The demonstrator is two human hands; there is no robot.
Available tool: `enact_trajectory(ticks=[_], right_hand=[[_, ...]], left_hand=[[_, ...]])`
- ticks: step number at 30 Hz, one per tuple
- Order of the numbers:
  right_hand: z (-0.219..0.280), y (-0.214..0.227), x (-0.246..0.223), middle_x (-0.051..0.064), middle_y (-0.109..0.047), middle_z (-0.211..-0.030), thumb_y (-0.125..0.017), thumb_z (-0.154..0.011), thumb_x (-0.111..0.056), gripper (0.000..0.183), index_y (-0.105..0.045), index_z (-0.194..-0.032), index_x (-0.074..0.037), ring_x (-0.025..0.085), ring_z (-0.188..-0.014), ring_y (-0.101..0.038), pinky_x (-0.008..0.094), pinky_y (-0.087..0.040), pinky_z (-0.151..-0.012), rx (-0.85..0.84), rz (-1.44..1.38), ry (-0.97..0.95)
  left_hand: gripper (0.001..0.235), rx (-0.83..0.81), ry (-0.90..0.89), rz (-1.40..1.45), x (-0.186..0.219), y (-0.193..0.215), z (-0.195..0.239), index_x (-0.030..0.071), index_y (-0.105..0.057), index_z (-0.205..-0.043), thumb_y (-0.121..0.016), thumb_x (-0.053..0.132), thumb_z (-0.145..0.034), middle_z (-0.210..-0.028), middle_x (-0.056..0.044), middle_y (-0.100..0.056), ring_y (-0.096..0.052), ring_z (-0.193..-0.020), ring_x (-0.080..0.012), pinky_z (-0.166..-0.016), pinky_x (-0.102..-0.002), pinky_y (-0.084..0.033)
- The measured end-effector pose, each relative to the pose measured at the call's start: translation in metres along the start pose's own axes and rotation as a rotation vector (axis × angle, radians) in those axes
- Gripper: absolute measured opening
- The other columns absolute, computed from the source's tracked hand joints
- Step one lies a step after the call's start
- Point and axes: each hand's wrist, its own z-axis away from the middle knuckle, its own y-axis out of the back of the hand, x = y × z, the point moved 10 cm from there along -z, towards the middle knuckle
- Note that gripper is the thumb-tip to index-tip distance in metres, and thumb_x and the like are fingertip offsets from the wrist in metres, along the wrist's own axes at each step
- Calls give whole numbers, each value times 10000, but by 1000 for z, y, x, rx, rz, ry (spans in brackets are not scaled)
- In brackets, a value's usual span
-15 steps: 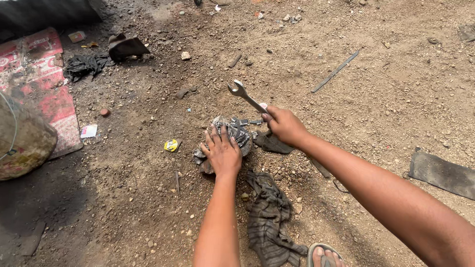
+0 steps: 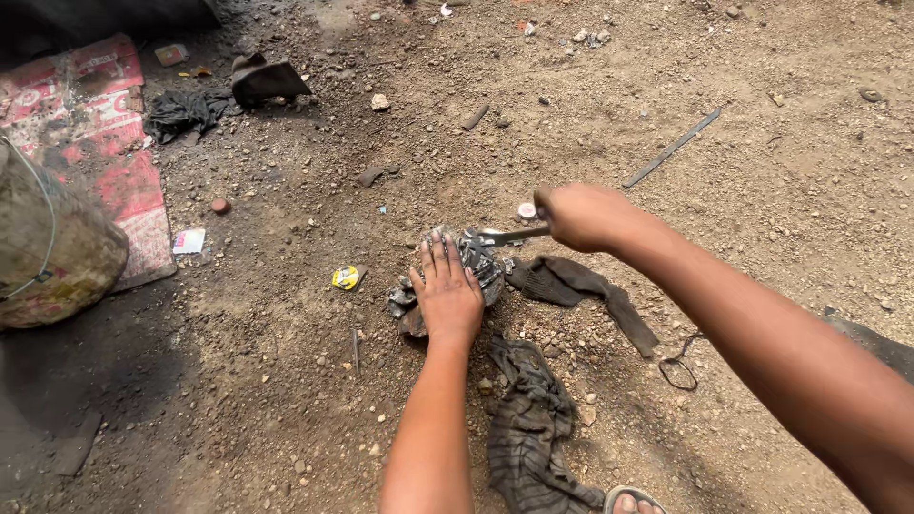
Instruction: The person uses a wrench to repeatedly strike and break a piece of metal resting on a rock. The person holds the metal piece with one hand and swings the wrench with the other to fracture the object into smaller pieces.
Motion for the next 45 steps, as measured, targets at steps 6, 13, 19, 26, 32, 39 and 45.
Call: enact_trajectory(ticks=[6, 13, 19, 26, 32, 39, 45], right_hand=[[45, 104, -9, 41, -554, -720, -540, -1069, -373, 366, -696, -1105, -44, 149, -595, -445, 333, -396, -550, 177, -944, 126], [58, 95, -37, 3, -546, -687, -546, -1026, -203, 222, -648, -1068, -10, 93, -536, -452, 254, -406, -464, 217, -1244, 158], [91, 150, 3, 31, -612, -854, -469, -1180, -193, 180, -558, -1159, -38, 110, -706, -570, 271, -490, -590, 747, -900, 519], [125, 70, -20, 18, -521, -833, -345, -1240, -276, 220, -446, -1190, -87, 150, -758, -542, 284, -528, -723, 1279, -1105, 504], [18, -60, 4, 28, -539, -687, -421, -1071, -306, 272, -571, -1037, -82, 126, -557, -498, 343, -453, -522, 47, -377, -249], [121, 165, 40, 25, -567, -824, -379, -1232, -212, 208, -500, -1166, -55, 111, -675, -575, 239, -504, -609, 1282, -1005, 549], [58, -124, -28, 97, -687, -736, -487, -1029, -195, 203, -637, -986, -65, 163, -544, -578, 342, -462, -550, 181, -529, -138]], left_hand=[[683, -32, -29, 18, 4, -6, -4, 88, -116, -1617, -275, 337, -1001, -1703, -89, -58, -87, -1550, -281, -1210, -532, -104], [659, -73, -148, 37, 6, -16, -20, 106, -170, -1611, -301, 355, -1014, -1698, -77, -113, -104, -1557, -259, -1229, -527, -70], [648, 28, -199, 97, 10, -17, -21, 122, -235, -1604, -321, 351, -1003, -1686, -69, -187, -134, -1555, -245, -1233, -517, -66], [676, 53, -185, 0, 10, -18, -23, 40, -228, -1587, -308, 349, -991, -1671, -143, -172, -106, -1550, -285, -1238, -454, -66], [689, -128, -113, 41, 5, -12, -18, 13, -189, -1586, -299, 341, -990, -1692, -164, -105, -59, -1563, -302, -1251, -450, -53], [666, -8, -114, 81, 10, -19, -12, -5, -215, -1570, -293, 326, -998, -1673, -184, -142, -85, -1555, -317, -1244, -445, -69], [667, -99, -72, 151, 7, -23, -2, 23, -166, -1590, -291, 342, -1017, -1688, -147, -125, -72, -1563, -307, -1228, -458, -121]])
